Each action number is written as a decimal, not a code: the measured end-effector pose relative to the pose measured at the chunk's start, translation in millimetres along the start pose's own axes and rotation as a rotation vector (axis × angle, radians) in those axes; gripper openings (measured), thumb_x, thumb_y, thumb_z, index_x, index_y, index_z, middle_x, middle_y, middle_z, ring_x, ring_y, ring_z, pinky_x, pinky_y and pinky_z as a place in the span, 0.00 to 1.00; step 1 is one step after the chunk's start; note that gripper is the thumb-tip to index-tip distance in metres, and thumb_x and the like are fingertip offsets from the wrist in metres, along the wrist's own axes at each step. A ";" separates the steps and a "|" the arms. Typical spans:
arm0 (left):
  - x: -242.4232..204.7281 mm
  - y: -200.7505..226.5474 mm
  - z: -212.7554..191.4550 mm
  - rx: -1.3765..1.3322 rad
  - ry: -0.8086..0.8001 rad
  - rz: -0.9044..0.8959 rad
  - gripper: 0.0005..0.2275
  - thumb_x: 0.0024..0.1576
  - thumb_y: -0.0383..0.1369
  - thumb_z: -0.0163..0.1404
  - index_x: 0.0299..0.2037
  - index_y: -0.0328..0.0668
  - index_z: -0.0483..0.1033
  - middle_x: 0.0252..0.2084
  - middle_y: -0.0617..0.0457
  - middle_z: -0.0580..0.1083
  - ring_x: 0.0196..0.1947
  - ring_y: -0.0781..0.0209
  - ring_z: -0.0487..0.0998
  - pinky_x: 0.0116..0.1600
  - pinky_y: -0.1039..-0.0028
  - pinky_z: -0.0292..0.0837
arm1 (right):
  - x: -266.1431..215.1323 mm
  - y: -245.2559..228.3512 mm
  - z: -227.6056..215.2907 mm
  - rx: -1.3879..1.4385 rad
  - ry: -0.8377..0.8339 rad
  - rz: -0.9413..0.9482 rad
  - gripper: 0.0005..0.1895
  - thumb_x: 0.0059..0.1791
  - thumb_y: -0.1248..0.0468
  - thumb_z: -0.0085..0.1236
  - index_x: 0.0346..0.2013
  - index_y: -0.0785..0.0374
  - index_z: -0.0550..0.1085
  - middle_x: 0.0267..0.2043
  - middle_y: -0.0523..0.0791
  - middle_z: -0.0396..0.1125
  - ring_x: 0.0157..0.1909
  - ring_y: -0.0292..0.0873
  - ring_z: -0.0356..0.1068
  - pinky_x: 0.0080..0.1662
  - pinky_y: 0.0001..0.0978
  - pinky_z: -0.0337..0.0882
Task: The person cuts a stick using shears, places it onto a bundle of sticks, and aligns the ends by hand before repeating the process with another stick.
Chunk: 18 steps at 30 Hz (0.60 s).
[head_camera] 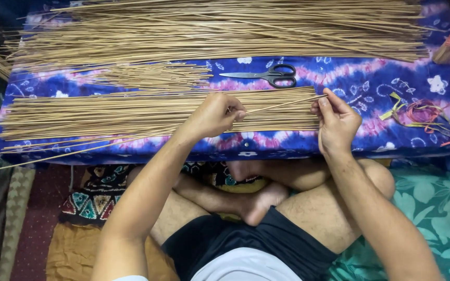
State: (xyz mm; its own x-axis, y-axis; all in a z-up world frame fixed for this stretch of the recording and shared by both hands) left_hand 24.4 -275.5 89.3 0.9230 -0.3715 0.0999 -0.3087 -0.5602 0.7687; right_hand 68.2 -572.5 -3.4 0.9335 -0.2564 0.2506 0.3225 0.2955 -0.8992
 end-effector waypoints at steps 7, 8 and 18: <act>-3.4 -12.3 2.7 -0.063 -0.067 -0.110 0.05 0.57 0.26 0.53 0.33 0.40 0.84 0.20 0.50 0.77 0.20 0.58 0.83 0.36 0.72 0.76 | -3.3 -3.3 5.8 -0.014 -0.024 -0.057 0.20 0.53 0.77 0.61 0.60 0.71 0.72 0.42 0.51 0.72 0.42 0.42 0.78 0.48 0.31 0.85; -3.7 -14.7 3.7 -0.064 -0.075 -0.125 0.06 0.57 0.27 0.53 0.32 0.40 0.84 0.20 0.50 0.77 0.21 0.57 0.83 0.36 0.72 0.76 | -3.8 -2.8 5.5 -0.009 -0.026 -0.070 0.21 0.53 0.78 0.61 0.61 0.70 0.71 0.42 0.53 0.72 0.42 0.44 0.78 0.48 0.33 0.85; -3.9 -25.7 6.8 -0.160 -0.070 -0.210 0.05 0.56 0.26 0.54 0.34 0.35 0.84 0.22 0.46 0.78 0.21 0.59 0.83 0.34 0.71 0.77 | -7.2 -0.3 2.1 -0.019 0.040 -0.082 0.16 0.52 0.78 0.63 0.54 0.72 0.75 0.41 0.55 0.74 0.40 0.45 0.79 0.45 0.32 0.85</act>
State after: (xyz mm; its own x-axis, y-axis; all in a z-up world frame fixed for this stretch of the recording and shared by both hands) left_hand 27.1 -264.7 64.9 0.9430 -0.3131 -0.1124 -0.0663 -0.5081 0.8587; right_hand 61.8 -568.8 -4.2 0.8971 -0.3152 0.3096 0.3941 0.2544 -0.8831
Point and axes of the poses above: each hand's wrist, its own x-axis towards the middle knuckle, its own z-axis out of the palm, y = z × x, the point moved 10 cm from there along x, towards the middle knuckle
